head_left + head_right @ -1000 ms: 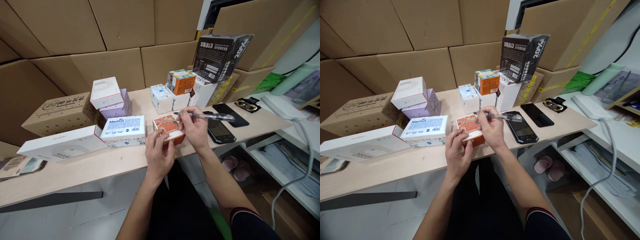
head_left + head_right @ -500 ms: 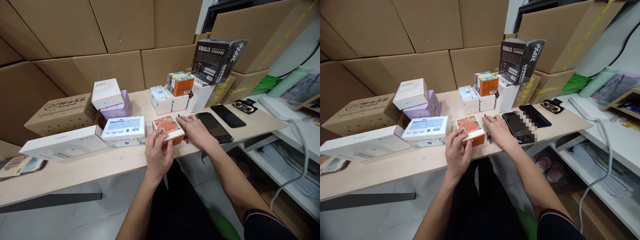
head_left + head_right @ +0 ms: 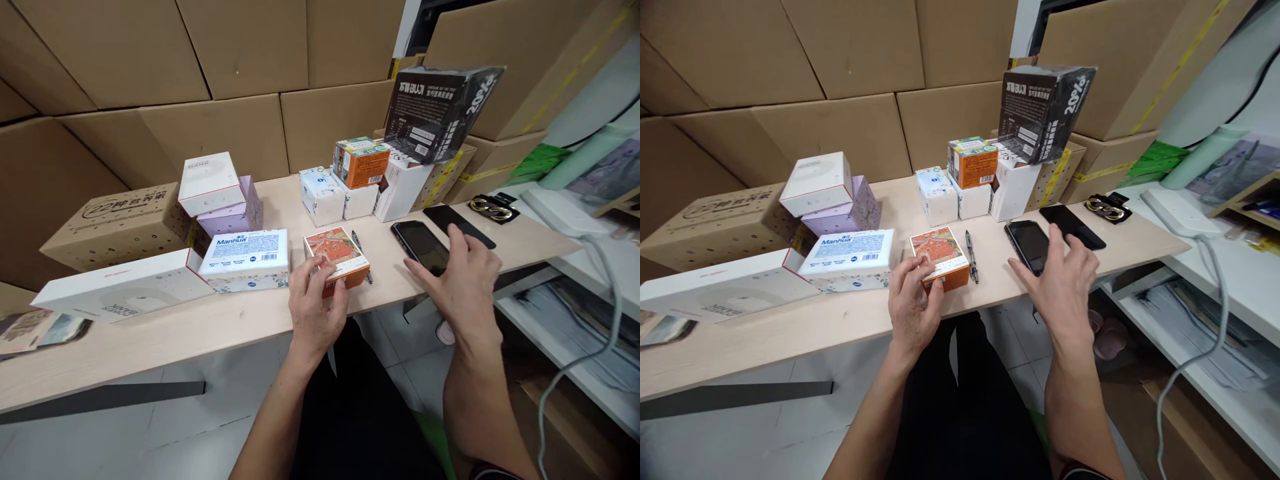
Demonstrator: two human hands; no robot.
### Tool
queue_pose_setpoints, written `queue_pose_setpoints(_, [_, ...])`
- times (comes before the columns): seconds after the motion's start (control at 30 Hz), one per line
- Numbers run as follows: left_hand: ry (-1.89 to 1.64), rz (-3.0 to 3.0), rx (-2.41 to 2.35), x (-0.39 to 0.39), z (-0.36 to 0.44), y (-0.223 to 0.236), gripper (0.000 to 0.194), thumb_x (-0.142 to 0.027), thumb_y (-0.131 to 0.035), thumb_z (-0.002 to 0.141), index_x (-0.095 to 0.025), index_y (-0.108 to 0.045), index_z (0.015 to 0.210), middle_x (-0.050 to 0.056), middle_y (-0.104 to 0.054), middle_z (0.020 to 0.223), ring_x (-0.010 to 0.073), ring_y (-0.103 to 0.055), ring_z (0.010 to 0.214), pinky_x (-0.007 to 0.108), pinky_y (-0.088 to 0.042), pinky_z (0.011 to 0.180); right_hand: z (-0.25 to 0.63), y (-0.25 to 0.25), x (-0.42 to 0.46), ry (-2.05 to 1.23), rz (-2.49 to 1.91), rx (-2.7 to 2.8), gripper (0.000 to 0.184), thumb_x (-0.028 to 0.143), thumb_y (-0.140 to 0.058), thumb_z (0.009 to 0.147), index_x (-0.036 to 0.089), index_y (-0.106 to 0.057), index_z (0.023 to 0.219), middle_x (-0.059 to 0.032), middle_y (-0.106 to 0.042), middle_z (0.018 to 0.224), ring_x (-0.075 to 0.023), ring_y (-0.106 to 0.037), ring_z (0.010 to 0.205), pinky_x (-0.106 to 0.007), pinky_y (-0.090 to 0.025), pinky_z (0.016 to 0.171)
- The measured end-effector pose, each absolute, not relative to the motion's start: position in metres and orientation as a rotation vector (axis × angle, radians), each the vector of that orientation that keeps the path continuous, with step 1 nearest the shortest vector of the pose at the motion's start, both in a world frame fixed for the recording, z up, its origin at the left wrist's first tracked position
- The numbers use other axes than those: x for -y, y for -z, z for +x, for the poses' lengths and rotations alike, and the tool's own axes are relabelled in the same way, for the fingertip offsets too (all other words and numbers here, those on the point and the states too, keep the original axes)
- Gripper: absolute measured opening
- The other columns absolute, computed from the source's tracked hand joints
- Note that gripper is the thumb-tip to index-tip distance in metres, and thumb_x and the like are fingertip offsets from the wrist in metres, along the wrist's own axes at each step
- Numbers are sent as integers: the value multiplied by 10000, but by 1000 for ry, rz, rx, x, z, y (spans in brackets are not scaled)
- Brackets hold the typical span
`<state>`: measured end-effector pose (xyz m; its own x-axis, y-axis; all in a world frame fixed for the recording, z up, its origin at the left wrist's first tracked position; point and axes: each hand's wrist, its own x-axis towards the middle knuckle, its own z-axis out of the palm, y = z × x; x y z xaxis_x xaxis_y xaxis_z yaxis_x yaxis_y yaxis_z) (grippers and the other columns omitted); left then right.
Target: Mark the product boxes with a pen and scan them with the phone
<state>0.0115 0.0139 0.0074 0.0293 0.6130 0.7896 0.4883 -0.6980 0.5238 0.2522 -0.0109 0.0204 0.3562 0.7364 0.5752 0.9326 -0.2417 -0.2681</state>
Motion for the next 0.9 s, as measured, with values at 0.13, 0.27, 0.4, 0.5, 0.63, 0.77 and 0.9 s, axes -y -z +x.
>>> queue_pose_setpoints(0.13, [-1771,2169,-1177,-13,12,-7,233,-157,-640,907,-216,-629,1132,108,-603,1243,241,-626,1199,456,-513,1047,264,-14,18,189,-2311,1360,1032,665,-663,803,100,-296,1584,-326,-456,1431,-495,-450,1270,-622,-399,980])
queue_pose_setpoints(0.27, [-1767,2182,-1184,-13,12,-7,225,-159,-639,907,-212,-628,1125,112,-603,1239,240,-627,1192,448,-513,1042,262,-4,7,148,-2292,1371,897,571,-634,834,100,-366,1548,-267,-577,1272,-435,-519,1181,-605,-410,986])
queue_pose_setpoints(0.4, [-1773,2185,-1182,-13,12,-7,214,-163,-636,907,-207,-623,1115,117,-603,1239,250,-627,1196,443,-524,1018,259,9,4,248,-2151,1312,834,515,-630,814,72,-452,1498,-259,-614,1251,-424,-541,1183,-627,-409,1020])
queue_pose_setpoints(0.5, [-1763,2187,-1193,-13,12,-6,210,-170,-633,910,-209,-622,1116,116,-601,1236,251,-625,1193,447,-523,1014,255,14,12,261,-1987,1294,854,525,-649,796,47,-472,1481,-263,-614,1310,-412,-561,1218,-619,-407,1067])
queue_pose_setpoints(0.63, [-1740,2190,-1208,-13,13,-7,204,-187,-625,918,-214,-623,1120,114,-596,1240,246,-618,1192,449,-516,1023,231,6,31,245,-1781,1270,834,508,-683,822,99,-446,1509,-233,-582,1415,-375,-547,1314,-581,-430,1103])
queue_pose_setpoints(0.77, [-1727,2176,-1186,-11,10,-9,203,-216,-585,951,-208,-622,1150,118,-600,1255,237,-599,1212,443,-496,1052,191,-11,47,253,-1581,1298,790,444,-722,845,184,-419,1527,-183,-571,1445,-328,-542,1348,-550,-459,1109])
queue_pose_setpoints(0.9, [-1720,2102,-1117,-10,7,-9,254,-274,-465,1020,-201,-603,1219,119,-639,1268,236,-567,1263,447,-455,1090,158,-20,47,269,-1433,1378,760,397,-733,851,206,-421,1518,-173,-579,1417,-312,-553,1325,-538,-492,1081])
